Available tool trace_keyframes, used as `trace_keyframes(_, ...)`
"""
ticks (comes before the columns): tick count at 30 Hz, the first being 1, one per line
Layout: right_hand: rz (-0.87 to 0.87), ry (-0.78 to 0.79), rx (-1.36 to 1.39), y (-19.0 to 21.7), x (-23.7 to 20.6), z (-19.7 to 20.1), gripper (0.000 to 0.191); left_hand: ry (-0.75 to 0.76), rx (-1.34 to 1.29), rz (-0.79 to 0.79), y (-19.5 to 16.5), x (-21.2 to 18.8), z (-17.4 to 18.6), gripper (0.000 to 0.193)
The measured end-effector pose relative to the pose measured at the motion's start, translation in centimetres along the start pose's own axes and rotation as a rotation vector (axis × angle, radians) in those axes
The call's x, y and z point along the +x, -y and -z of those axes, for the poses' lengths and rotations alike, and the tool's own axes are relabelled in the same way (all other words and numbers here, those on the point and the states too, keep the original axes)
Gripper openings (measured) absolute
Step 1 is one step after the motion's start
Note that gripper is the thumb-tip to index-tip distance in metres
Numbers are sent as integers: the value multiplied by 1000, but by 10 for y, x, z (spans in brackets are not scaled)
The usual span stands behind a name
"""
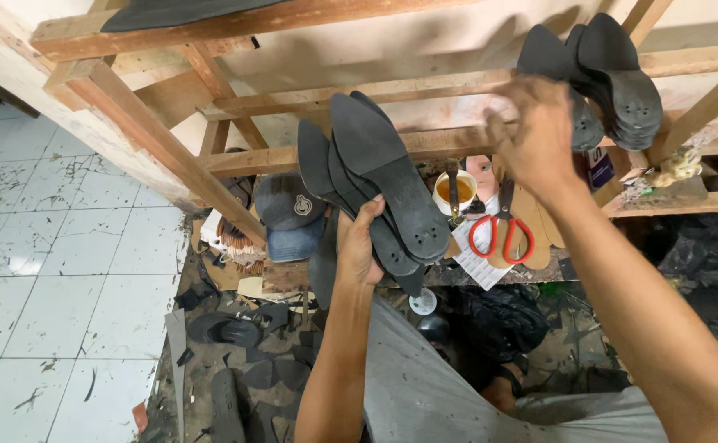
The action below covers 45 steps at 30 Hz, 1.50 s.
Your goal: The person trims the edges of a black shoe insole using red-handled scissors, then places it on a wooden shelf. They continue to pick up, inspect, and stack multiple insoles from the floor and shelf, organizing them into piles.
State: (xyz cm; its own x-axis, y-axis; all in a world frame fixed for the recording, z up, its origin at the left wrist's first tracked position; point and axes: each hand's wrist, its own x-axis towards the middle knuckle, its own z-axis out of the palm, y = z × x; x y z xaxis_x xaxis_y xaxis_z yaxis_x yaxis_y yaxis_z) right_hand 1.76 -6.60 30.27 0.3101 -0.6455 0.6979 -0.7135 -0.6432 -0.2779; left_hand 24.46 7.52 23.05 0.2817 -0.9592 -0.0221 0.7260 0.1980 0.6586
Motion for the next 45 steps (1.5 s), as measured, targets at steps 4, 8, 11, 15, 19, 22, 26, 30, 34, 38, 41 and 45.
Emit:
trace_keyframes(4, -108, 363, 419, 97, -52, 24, 65, -26, 40, -84, 11, 5, -4, 47)
trace_keyframes(8, -45, 310, 524, 122, -79, 23, 66, -20, 145, -118, 18, 1, -1, 48)
trace_keyframes(11, -194, 176, 660, 116, -88, 22, 59, 10, 81, -65, 15, -6, 4, 46)
trace_keyframes(15, -266, 67, 501, 117, -96, 30, 59, 40, 88, -92, 8, -8, 7, 48)
trace_keyframes(19, -111, 64, 439, 134, -101, 39, 61, 32, 98, -121, 10, -8, 5, 47)
trace_keyframes(22, -77, 158, 506, 146, -102, 32, 74, -20, -26, -84, 14, -8, 6, 44)
trace_keyframes(26, -107, 189, 552, 143, -103, 19, 80, 63, 76, -101, 11, -7, 15, 45)
trace_keyframes(30, -464, 167, 1217, 131, -108, 13, 77, 66, 65, -54, 1, -4, 30, 48)
trace_keyframes(34, -307, 15, 879, 130, -115, 14, 80, 52, 155, -91, -6, 0, 37, 54)
trace_keyframes(38, -275, -27, 787, 141, -119, 17, 83, 40, 191, -120, -7, 4, 38, 58)
trace_keyframes(41, -181, -73, 750, 148, -117, 16, 81, 33, 175, -122, -3, 6, 35, 57)
trace_keyframes(45, -185, 106, 506, 154, -115, 12, 81, 112, -50, -60, 2, 1, 27, 45)
